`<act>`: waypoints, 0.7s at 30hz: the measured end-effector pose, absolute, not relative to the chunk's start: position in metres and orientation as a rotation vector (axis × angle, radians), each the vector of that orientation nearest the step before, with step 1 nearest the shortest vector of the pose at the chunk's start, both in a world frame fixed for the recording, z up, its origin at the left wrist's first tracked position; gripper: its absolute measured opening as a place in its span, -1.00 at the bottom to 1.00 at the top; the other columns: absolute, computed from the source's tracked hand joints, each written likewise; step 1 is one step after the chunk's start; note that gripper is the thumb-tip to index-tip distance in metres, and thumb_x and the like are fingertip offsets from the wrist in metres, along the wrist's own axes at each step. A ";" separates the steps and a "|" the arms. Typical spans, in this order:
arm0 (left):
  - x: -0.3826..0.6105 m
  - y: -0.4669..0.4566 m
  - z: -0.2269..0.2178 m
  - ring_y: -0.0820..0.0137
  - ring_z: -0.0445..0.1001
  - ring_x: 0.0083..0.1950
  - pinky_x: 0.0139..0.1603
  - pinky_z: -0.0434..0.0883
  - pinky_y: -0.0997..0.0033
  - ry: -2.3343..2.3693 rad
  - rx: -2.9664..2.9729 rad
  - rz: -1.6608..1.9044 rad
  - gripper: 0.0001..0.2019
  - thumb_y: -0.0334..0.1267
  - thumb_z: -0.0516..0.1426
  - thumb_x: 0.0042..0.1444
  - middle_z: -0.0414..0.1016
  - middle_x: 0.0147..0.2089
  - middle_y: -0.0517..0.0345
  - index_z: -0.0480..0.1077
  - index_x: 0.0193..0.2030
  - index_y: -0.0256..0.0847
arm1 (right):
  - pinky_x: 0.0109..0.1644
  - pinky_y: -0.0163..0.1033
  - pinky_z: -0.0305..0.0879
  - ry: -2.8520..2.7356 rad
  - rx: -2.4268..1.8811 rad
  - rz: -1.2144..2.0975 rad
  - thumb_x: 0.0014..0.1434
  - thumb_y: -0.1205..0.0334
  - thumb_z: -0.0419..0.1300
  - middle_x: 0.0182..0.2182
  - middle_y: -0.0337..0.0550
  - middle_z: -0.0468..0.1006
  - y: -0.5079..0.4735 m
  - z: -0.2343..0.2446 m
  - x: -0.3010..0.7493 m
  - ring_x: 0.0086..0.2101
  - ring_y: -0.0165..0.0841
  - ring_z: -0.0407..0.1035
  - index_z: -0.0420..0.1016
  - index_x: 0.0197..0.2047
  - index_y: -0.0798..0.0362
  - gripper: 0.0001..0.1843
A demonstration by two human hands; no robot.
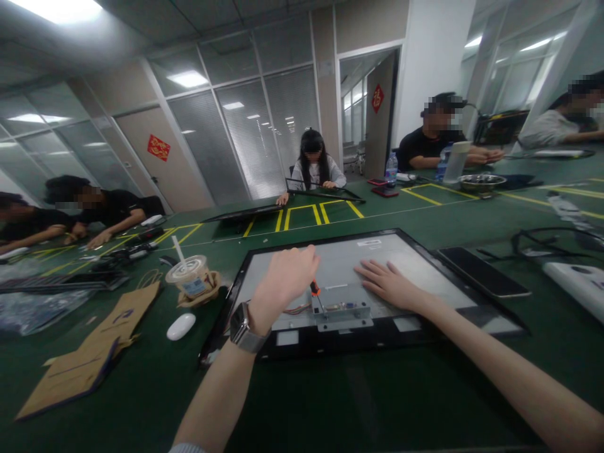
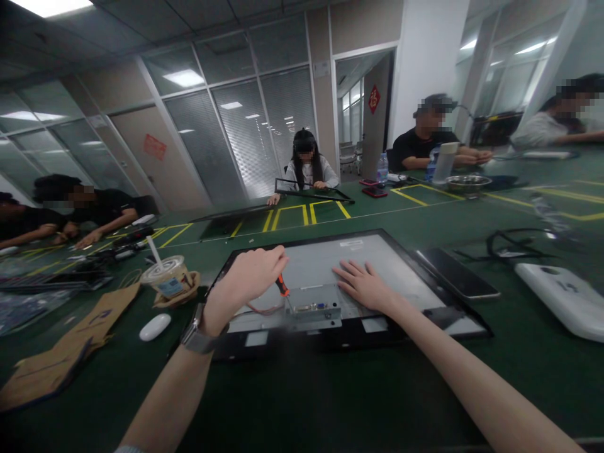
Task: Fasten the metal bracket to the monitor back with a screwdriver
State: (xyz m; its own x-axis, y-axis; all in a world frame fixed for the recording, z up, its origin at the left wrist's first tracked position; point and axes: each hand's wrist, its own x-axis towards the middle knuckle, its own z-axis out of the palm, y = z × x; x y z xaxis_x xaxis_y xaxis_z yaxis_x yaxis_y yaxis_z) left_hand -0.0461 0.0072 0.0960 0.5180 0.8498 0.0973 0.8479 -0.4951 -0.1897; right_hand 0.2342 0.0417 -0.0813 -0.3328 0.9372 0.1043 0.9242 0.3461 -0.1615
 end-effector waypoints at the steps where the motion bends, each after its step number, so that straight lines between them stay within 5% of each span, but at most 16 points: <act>1: -0.046 0.008 0.096 0.16 0.57 -0.22 -0.30 0.32 0.29 -1.460 -2.573 -0.017 -0.71 -0.25 -0.14 0.38 0.57 -0.25 -0.01 0.38 -0.03 -0.21 | 0.39 0.34 -0.14 -2.427 -1.700 0.116 0.43 -0.17 -0.28 0.46 0.00 0.07 0.042 -0.081 0.234 0.41 -0.03 -0.08 0.12 0.48 -0.11 -0.32; 9: -0.048 0.010 0.101 0.29 0.48 -0.21 -0.28 0.28 0.33 -1.380 -2.956 -0.160 -0.83 -0.22 -0.05 0.26 0.53 -0.18 0.11 0.30 -0.13 -0.16 | 0.39 0.36 -0.17 -2.463 -1.719 0.115 0.44 -0.14 -0.29 0.47 0.00 0.00 0.042 -0.081 0.235 0.41 -0.03 -0.12 0.06 0.50 -0.09 -0.32; 14: -0.044 0.011 0.097 0.19 0.53 -0.17 -0.20 0.34 0.27 -1.464 -2.844 -0.171 -0.57 0.02 -0.21 0.42 0.53 -0.19 -0.01 0.34 -0.12 -0.20 | 0.39 0.34 -0.15 -2.447 -1.710 0.091 0.43 -0.17 -0.28 0.47 -0.03 0.03 0.042 -0.083 0.236 0.41 -0.05 -0.11 0.09 0.48 -0.14 -0.33; 21: -0.049 0.015 0.095 0.19 0.49 -0.23 -0.23 0.33 0.25 -1.487 -2.800 -0.104 -0.78 -0.29 -0.13 0.31 0.51 -0.26 0.01 0.29 -0.06 -0.20 | 0.39 0.33 -0.12 -2.446 -1.705 0.089 0.43 -0.17 -0.29 0.46 0.00 0.05 0.043 -0.083 0.236 0.41 -0.02 -0.08 0.10 0.48 -0.11 -0.31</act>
